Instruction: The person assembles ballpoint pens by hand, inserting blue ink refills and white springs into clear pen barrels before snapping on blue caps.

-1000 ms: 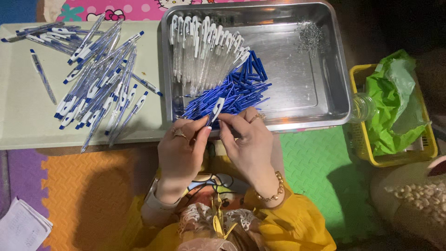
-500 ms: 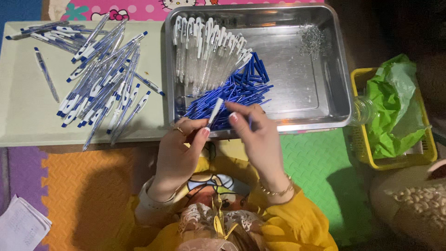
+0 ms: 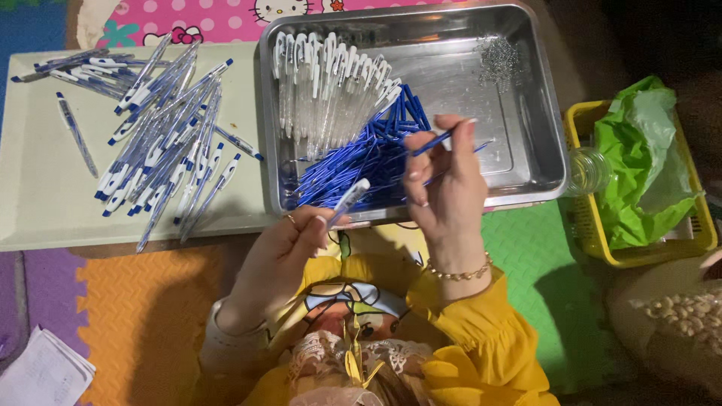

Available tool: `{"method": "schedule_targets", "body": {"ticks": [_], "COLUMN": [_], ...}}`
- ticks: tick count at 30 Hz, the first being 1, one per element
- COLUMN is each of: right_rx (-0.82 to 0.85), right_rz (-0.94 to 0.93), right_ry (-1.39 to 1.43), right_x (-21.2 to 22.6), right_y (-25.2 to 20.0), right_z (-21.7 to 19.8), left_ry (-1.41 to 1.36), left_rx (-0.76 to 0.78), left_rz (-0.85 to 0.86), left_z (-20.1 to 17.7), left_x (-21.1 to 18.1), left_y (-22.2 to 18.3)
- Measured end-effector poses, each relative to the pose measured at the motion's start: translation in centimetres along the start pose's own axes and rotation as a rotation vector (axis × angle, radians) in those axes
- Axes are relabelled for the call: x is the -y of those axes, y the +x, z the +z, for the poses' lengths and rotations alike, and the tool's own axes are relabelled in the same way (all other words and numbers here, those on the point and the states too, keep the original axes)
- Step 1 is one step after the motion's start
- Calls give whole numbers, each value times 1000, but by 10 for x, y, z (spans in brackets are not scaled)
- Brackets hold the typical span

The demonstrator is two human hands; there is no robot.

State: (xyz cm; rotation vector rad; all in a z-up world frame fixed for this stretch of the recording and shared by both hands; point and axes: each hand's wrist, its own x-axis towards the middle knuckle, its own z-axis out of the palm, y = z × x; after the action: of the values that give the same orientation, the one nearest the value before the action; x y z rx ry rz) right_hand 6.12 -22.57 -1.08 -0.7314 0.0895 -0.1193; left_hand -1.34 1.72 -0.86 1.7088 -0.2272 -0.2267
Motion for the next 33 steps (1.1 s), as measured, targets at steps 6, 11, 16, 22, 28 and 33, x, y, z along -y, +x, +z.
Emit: {"method": "schedule_targets", "body": {"ticks": [6,11,16,22,28,33], "right_rx": [60,135,94,45,-54,-39], "right_rz": [273,441,444,387,393,331], "right_ry": [-251,4,-32,-21,-187,-285], "right_x": [-13,-3,-2,-10,-10,-11], "right_y": [-16,-14,-14,-14,-19,-22], "right_z": [-9,5,2,-2,5,12], "left_ry": [610,1200,1318,1413,1538,879], "left_rx": [12,-159,-161,-64,9,-231], "left_rz": [202,617,889,624,113,-158], "left_z": [-28,-12,-3,-22,-78,-85], "left_x": [-26,-108,-133,-129,-112,-87], "left_y": [30,56,68,57,36,28]}}
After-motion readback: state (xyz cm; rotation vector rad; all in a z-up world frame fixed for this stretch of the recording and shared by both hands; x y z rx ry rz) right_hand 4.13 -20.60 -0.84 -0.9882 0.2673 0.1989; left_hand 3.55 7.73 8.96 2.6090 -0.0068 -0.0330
